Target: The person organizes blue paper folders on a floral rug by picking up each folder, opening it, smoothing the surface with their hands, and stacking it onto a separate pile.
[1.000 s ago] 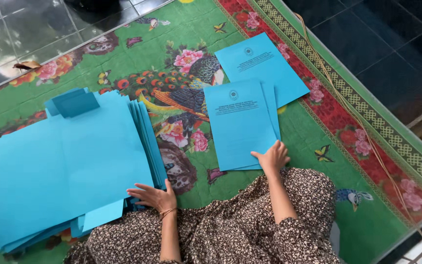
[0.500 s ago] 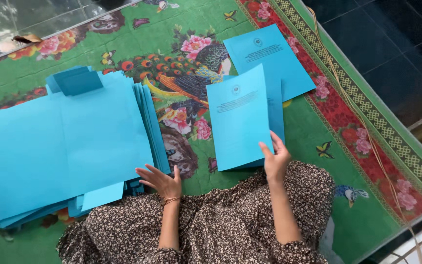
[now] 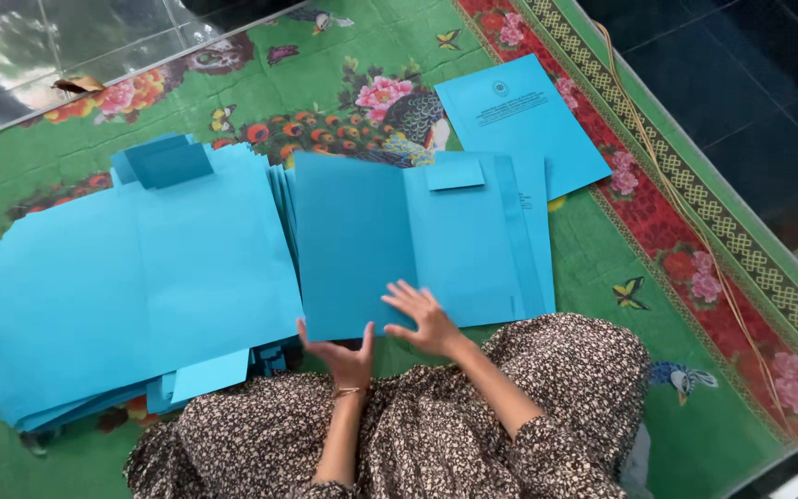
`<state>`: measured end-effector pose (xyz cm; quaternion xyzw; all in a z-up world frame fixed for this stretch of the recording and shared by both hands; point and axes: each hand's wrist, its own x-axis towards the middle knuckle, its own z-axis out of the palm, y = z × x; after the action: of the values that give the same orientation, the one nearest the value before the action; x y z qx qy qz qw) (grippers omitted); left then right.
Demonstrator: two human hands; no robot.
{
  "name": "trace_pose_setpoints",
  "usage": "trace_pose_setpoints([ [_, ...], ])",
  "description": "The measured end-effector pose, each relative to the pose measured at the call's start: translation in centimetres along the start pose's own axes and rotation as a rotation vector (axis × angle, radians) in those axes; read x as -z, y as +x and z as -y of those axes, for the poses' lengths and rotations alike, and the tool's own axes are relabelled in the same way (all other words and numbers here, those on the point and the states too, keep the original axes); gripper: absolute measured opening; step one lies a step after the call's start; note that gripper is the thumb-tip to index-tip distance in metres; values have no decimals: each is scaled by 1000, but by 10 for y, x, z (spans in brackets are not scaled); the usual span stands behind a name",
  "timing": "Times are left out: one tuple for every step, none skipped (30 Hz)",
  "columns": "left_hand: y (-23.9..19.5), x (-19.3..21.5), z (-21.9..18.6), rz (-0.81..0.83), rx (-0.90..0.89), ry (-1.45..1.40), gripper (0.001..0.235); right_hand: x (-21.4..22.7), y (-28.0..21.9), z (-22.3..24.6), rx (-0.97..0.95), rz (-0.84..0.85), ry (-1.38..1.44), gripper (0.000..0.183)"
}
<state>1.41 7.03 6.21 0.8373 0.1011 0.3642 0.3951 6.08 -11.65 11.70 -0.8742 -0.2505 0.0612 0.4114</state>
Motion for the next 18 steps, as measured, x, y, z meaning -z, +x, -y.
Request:
trace_pose_setpoints([
  [-1,-2,4,-3,-5,-1,131,6,4,-21,4,-4,0,66],
  [-6,-1,8,-111,-36,112,124,10,3,-42,-79,-122,-242,62],
  [-11,0,13,-219,-66,224,118,13,3,-63,-162,-241,-484,59],
  [-21,-5,16,-214,-62,230,118,16,-1,-78,-165,-234,-480,59],
  [-31,-9,18,-173,-9,295,119,19,-5,-95,-352,-248,-492,68],
  [-37,-17,21,-135,38,353,120,25,-7,-112,-538,-268,-505,78],
  [-37,-25,10,-133,37,353,120,23,-7,-110,-540,-269,-504,78],
  [-41,-33,-3,118,-113,484,100,22,-11,-109,-490,-256,-535,76],
  [-45,-40,-16,372,-265,608,86,22,-14,-108,-440,-243,-566,75],
  [-47,-43,-15,377,-257,607,86,19,-14,-104,-443,-235,-569,75],
  [-49,-46,-14,466,-279,565,84,16,-14,-99,-434,-174,-557,73],
  [-48,-48,-11,551,-303,525,84,12,-10,-95,-423,-117,-540,72],
  [-49,-49,-7,553,-297,526,84,10,-10,-100,-423,-111,-540,72],
  [-49,-48,-2,574,-302,545,83,5,-10,-104,-449,-122,-554,73],
  [-48,-47,3,595,-307,565,83,1,-10,-108,-475,-133,-568,74],
  [-51,-46,7,600,-308,569,83,1,-9,-110,-477,-132,-562,74],
  [-53,-45,10,637,-286,578,85,1,-9,-112,-472,-172,-582,75],
  [-55,-45,13,672,-265,584,87,3,-9,-114,-466,-213,-604,76],
])
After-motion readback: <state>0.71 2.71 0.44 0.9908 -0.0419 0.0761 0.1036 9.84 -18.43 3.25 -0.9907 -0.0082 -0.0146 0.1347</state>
